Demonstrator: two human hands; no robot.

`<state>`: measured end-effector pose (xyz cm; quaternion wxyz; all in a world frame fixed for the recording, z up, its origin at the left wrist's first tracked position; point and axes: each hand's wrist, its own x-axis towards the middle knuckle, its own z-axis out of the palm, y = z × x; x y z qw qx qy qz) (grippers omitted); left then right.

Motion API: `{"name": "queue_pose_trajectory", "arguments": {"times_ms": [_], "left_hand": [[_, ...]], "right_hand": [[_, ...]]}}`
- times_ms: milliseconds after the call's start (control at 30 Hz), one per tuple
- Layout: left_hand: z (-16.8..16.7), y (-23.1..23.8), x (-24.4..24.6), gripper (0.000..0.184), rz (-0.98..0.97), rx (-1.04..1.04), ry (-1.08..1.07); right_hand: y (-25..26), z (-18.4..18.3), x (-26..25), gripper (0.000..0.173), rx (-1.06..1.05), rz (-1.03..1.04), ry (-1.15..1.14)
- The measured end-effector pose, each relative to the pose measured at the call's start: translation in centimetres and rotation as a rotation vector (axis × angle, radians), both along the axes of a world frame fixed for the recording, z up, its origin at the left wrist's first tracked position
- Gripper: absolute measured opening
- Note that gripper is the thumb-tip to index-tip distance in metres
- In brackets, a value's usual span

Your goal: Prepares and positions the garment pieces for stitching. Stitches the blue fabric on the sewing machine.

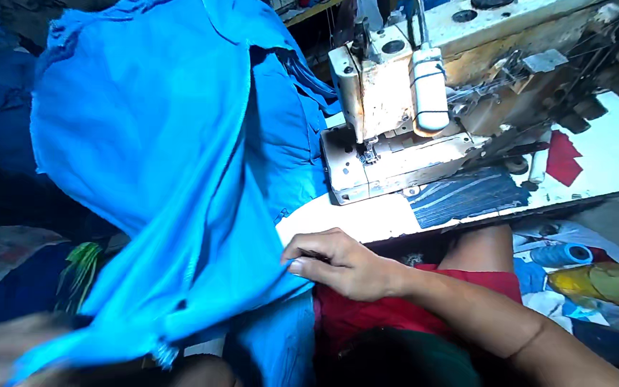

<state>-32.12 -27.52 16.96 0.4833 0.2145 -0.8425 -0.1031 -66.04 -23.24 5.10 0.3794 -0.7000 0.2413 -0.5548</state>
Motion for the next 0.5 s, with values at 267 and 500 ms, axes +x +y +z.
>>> {"name": "queue_pose_trajectory", "arguments": {"times_ms": [267,500], "left_hand": [[-7.1,-8.2,-14.3,0.016,-0.149,0.126,-0.440],[-12.8,-9.3,-19.4,0.010,-0.069,0.336,-0.364]], "right_hand": [[5.8,-10.2,-8.9,0.020,0.396,-0.268,0.006],[4.6,-11.3,-11.6,0.024,0.317,-0.966,0.512]]}}
